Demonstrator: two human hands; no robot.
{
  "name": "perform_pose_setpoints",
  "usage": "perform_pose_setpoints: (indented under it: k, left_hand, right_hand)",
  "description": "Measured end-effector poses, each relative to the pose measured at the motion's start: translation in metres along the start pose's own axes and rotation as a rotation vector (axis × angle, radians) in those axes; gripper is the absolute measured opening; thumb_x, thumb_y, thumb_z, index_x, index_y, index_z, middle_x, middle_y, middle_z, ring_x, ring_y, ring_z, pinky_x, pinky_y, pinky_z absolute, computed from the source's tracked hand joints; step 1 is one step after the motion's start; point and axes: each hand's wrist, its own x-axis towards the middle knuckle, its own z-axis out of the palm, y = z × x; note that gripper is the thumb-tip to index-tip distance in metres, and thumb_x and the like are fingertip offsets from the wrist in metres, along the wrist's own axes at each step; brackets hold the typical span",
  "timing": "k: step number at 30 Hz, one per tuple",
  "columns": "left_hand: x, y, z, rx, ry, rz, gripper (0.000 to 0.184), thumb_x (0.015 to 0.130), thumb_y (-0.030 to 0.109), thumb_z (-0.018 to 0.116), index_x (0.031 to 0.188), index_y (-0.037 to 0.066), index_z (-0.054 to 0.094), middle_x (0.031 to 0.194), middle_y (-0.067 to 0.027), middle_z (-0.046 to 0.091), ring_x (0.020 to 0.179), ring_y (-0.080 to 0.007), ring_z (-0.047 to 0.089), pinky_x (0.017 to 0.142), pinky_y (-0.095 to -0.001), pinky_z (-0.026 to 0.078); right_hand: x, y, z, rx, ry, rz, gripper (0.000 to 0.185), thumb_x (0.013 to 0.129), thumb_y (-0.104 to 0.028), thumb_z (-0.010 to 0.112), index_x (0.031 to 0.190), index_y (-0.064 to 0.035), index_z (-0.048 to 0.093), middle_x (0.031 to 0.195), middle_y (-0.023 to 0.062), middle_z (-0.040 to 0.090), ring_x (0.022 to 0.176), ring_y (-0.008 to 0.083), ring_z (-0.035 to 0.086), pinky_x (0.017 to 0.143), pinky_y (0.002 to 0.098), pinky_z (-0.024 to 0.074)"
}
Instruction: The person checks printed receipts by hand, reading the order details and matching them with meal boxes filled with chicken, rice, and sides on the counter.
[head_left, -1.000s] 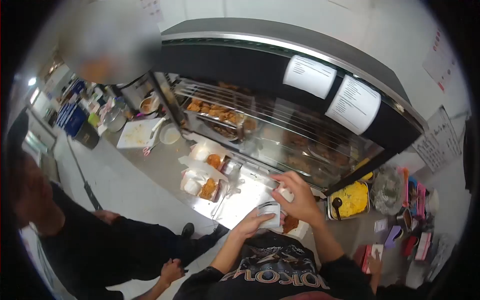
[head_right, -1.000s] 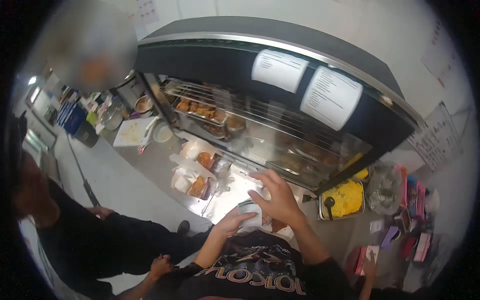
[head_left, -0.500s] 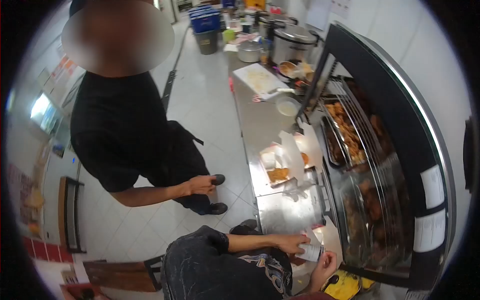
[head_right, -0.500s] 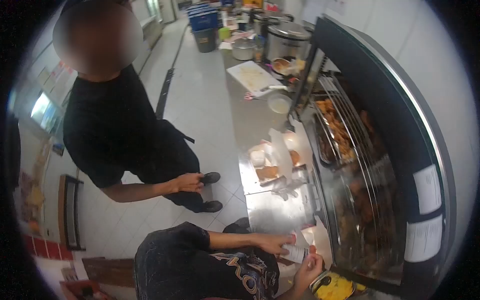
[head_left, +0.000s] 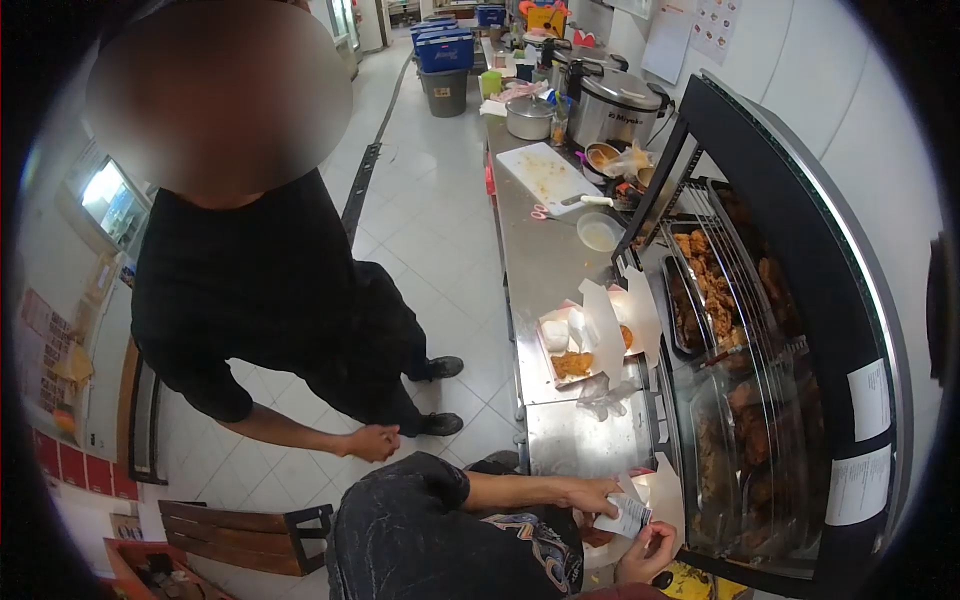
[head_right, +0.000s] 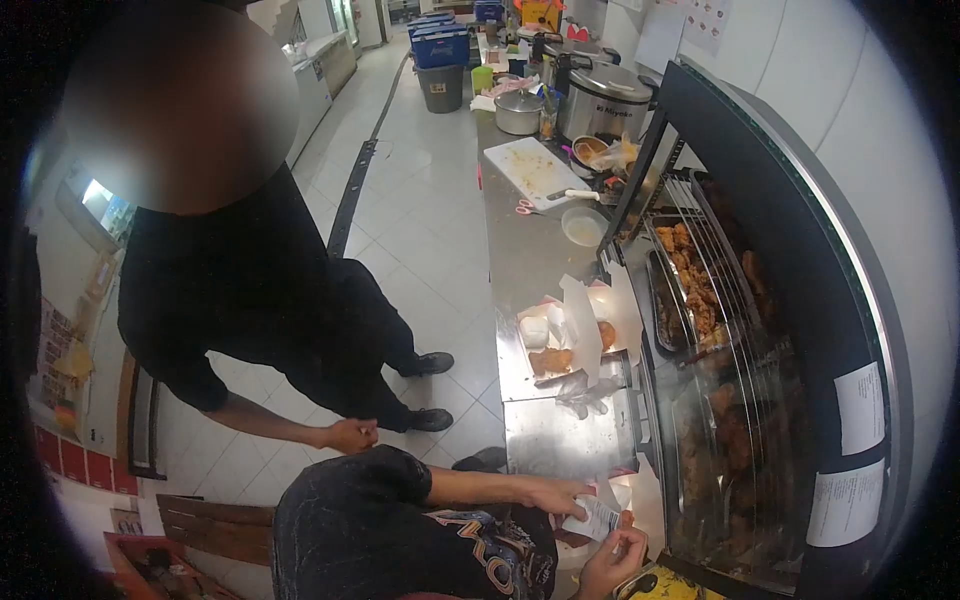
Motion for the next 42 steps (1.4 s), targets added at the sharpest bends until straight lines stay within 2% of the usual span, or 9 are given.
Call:
perform_pose_setpoints:
  k: [10,17,24,28,31,35,38,41,42]
  left_hand:
    - [-0.026,0.022,0.012,0.118,-0.018,0.074,0.052,0.093,0.022,0.066,0.137,0.005,0.045,0.110,-0.0117,0.062,0.086,-0.0173,0.063,0.066,-0.0308,0.054]
    - [-0.150,0.011,-0.009,0.699,0.539,0.209,0.047,0.092,0.038,0.067,0.122,0.005,0.054,0.109,-0.0162,0.064,0.091,-0.0250,0.066,0.076,-0.0362,0.054]
    - [-0.245,0.062,0.049,0.853,0.676,-0.127,0.044,0.092,0.039,0.066,0.119,0.004,0.059,0.094,-0.0122,0.068,0.087,-0.0229,0.066,0.078,-0.0383,0.052]
    - [-0.193,0.043,0.077,0.837,0.758,0.186,0.060,0.091,0.035,0.069,0.137,0.005,0.044,0.120,-0.0149,0.059,0.098,-0.0224,0.062,0.086,-0.0379,0.051]
    - [-0.139,0.030,0.095,0.800,0.628,0.313,0.067,0.091,0.032,0.070,0.143,0.007,0.037,0.129,-0.0170,0.053,0.111,-0.0272,0.055,0.094,-0.0392,0.047]
    - [-0.085,0.022,0.101,0.832,0.505,0.434,0.025,0.094,0.022,0.063,0.105,0.000,0.061,0.092,-0.0131,0.069,0.086,-0.0246,0.067,0.082,-0.0379,0.051]
    - [-0.082,0.039,0.104,0.758,0.365,0.373,0.038,0.097,0.029,0.062,0.126,0.005,0.056,0.114,-0.0134,0.065,0.102,-0.0247,0.063,0.089,-0.0383,0.050]
    - [-0.103,0.055,0.102,1.014,0.309,0.400,0.051,0.097,0.034,0.060,0.136,0.003,0.048,0.124,-0.0177,0.061,0.110,-0.0300,0.061,0.095,-0.0410,0.048]
    - [-0.116,0.059,0.100,1.102,0.295,0.353,0.053,0.098,0.035,0.059,0.137,0.003,0.047,0.126,-0.0188,0.059,0.111,-0.0317,0.060,0.096,-0.0414,0.047]
  right_hand:
    - [-0.002,0.022,-0.011,-0.070,0.094,0.084,0.014,0.097,-0.014,0.056,0.094,-0.0026,0.050,0.086,0.0037,0.047,0.076,0.0128,0.047,0.070,0.0269,0.0402]
    - [-0.012,0.024,-0.017,0.075,-0.022,0.188,0.015,0.101,-0.015,0.052,0.095,-0.0022,0.048,0.087,0.0048,0.046,0.078,0.0129,0.047,0.071,0.0265,0.0406]
    - [-0.024,0.060,-0.004,0.283,-0.119,0.032,0.005,0.099,-0.005,0.049,0.097,-0.0015,0.045,0.088,0.0044,0.045,0.082,0.0124,0.046,0.077,0.0253,0.0399]
    - [-0.013,-0.038,-0.037,0.399,-0.358,0.262,0.006,0.097,-0.006,0.052,0.094,-0.0023,0.049,0.085,0.0037,0.046,0.081,0.0123,0.045,0.074,0.0269,0.0398]
    - [-0.013,-0.036,-0.037,0.528,-0.394,0.207,0.008,0.096,-0.009,0.056,0.094,-0.0040,0.050,0.082,0.0023,0.048,0.078,0.0120,0.045,0.072,0.0261,0.0389]
    - [-0.015,-0.004,-0.040,0.248,-0.278,-0.069,0.008,0.097,-0.010,0.055,0.094,-0.0039,0.050,0.084,0.0004,0.050,0.077,0.0091,0.046,0.066,0.0238,0.0381]
    - [-0.017,0.006,-0.050,0.358,-0.245,-0.021,0.007,0.092,-0.006,0.056,0.093,0.0006,0.053,0.087,0.0109,0.057,0.086,0.0218,0.057,0.080,0.0328,0.0458]
    - [-0.025,0.071,-0.047,0.144,-0.302,0.131,0.054,0.089,-0.050,0.068,0.127,-0.0125,0.060,0.114,0.0077,0.068,0.099,0.0240,0.065,0.088,0.0401,0.0467]
    - [-0.026,0.060,-0.047,0.178,-0.230,0.041,0.038,0.092,-0.037,0.064,0.117,-0.0093,0.056,0.104,0.0059,0.062,0.092,0.0188,0.059,0.080,0.0341,0.0440]
